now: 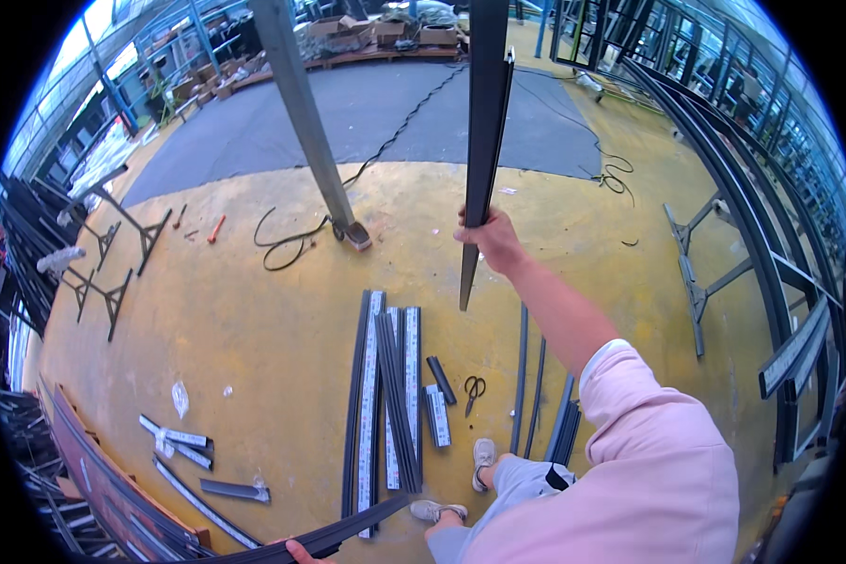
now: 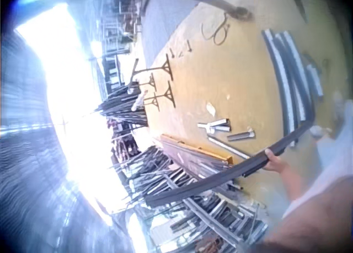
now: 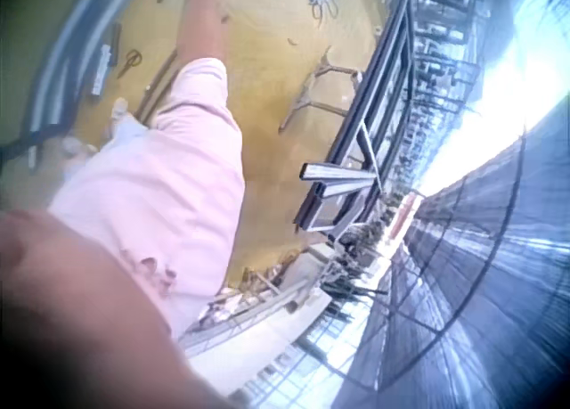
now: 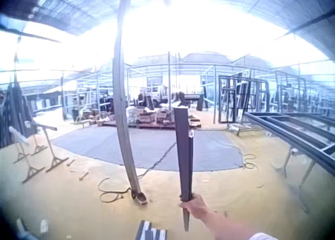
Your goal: The person picks up several long metal bars from the floor and carries them to a workbench. They then place the bars onto a metalworking machine, aligning them for processing. Finally, the person picks up a black cable from the floor.
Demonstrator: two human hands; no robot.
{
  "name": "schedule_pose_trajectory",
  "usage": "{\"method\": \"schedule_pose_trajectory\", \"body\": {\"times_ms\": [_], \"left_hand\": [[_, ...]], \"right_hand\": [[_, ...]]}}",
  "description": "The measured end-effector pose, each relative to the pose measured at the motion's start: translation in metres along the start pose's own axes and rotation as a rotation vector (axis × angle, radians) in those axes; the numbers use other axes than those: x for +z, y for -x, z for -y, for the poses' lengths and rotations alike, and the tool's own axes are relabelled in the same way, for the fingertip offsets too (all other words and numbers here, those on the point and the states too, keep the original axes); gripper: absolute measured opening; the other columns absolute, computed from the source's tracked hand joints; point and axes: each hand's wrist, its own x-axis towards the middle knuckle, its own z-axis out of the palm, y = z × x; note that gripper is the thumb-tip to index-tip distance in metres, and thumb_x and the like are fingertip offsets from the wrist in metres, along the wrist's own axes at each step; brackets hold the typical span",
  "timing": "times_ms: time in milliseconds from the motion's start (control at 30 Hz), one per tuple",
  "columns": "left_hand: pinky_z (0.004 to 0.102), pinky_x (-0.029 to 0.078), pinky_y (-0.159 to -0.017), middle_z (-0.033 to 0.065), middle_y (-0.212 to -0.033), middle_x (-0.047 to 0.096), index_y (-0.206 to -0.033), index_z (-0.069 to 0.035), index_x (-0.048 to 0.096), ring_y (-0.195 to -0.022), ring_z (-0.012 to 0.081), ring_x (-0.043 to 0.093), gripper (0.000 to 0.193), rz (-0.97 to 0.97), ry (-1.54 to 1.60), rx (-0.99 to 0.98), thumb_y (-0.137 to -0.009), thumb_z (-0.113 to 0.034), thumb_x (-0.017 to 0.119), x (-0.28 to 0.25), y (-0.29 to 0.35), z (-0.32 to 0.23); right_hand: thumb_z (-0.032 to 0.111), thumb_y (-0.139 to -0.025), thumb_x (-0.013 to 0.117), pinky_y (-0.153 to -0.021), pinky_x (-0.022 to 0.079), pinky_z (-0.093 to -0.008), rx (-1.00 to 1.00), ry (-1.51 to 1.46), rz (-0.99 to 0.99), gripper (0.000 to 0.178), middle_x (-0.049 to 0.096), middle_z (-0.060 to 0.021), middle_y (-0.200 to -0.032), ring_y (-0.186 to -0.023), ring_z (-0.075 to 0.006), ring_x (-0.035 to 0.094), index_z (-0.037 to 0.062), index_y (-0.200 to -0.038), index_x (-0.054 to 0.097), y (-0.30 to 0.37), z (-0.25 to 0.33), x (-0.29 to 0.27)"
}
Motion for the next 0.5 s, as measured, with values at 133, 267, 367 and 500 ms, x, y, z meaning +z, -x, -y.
{"method": "schedule_pose_trajectory", "body": {"times_ms": [133,267,367,500], "left_hand": [[0.0409,0.054,-0.090,0.0238,-0.127,0.058,-0.125,0.016,0.050,-0.104,0.0294,0.060,0.067,0.092,-0.014,0.023,-0.085,-0.028,0.081,0.074,-0.016,-0.146],[0.0423,0.054,-0.090,0.0253,-0.126,0.058,-0.125,0.017,0.049,-0.105,0.0297,0.060,0.069,0.113,-0.084,0.162,-0.085,-0.029,0.081,0.115,-0.036,-0.183],[0.0432,0.055,-0.089,0.0278,-0.125,0.057,-0.125,0.018,0.049,-0.103,0.0307,0.061,0.071,0.135,-0.063,0.240,-0.083,-0.029,0.083,0.148,-0.057,-0.197],[0.0441,0.055,-0.089,0.0305,-0.123,0.058,-0.130,0.018,0.043,-0.101,0.0334,0.062,0.074,0.154,0.003,0.199,-0.082,-0.022,0.083,0.207,-0.059,-0.209]], "right_hand": [[-0.007,-0.072,0.077,-0.071,0.050,-0.0265,0.106,-0.082,-0.150,0.030,0.061,0.0022,-0.085,-0.078,-0.0091,0.058,0.0048,-0.096,0.064,0.039,-0.027,-0.094],[-0.008,-0.074,0.077,-0.075,0.054,-0.0282,0.168,-0.072,-0.174,0.034,0.064,0.0007,-0.093,-0.085,-0.0102,0.062,0.0058,-0.102,0.066,0.069,-0.076,-0.154],[-0.005,-0.073,0.078,-0.078,0.050,-0.0264,0.204,-0.078,-0.215,0.032,0.062,0.0033,-0.090,-0.085,-0.0084,0.059,0.0070,-0.099,0.064,0.075,-0.066,-0.170],[0.001,-0.075,0.079,-0.080,0.051,-0.0280,0.178,0.073,-0.193,0.032,0.063,0.0026,-0.090,-0.085,-0.0093,0.059,0.0078,-0.102,0.064,0.060,-0.070,-0.189]]}}
